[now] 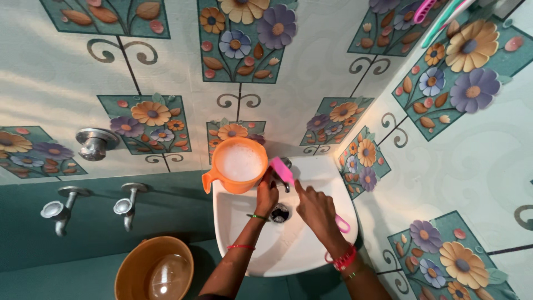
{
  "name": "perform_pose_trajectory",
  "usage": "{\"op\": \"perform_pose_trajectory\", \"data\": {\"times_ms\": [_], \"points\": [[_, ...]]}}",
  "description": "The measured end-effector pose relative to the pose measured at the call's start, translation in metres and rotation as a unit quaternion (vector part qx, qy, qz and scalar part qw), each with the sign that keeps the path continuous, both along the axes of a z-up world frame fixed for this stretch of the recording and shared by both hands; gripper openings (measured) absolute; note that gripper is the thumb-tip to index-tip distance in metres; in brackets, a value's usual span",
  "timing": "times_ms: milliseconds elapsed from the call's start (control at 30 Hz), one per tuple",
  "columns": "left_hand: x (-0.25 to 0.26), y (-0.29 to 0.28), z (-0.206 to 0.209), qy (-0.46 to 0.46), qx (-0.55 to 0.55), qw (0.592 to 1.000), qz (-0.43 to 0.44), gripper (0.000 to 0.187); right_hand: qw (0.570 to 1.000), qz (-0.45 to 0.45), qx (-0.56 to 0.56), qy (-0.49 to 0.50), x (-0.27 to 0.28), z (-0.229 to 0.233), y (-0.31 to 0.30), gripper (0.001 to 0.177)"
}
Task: The person pours soapy water from an orange jug into a white sink, then scrubs the sink basin and faucet with a pink brush. The person repeatedly rinses the brush and continues scrubbing different areas of the sink.
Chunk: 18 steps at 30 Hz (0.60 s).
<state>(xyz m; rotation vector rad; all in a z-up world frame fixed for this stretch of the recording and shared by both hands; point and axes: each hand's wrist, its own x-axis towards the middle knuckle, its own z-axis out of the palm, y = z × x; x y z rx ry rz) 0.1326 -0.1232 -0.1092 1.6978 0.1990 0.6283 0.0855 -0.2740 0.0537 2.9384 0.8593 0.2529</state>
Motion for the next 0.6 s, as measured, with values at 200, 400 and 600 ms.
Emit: {"op": "perform_pose_trajectory", "data": {"times_ms": [200,400,600], "points": [[-0.034,0.004,-0.001,0.087,-0.038,0.995,0.007,0.064,0.998,-0.009,-0.049,-0.025,-0.012,-0.007,-0.008,0.061],[-0.044,-0.003,0.002,0.048,-0.015,0.998,0.044,0.067,0.99,0.02,-0.076,-0.12,0.023,-0.039,0.027,0.03],[-0.05,0.002,0.016,0.068,-0.014,0.998,0.014,0.068,0.995,0.006,-0.08,-0.057,0.036,-0.044,0.004,0.041]]}}
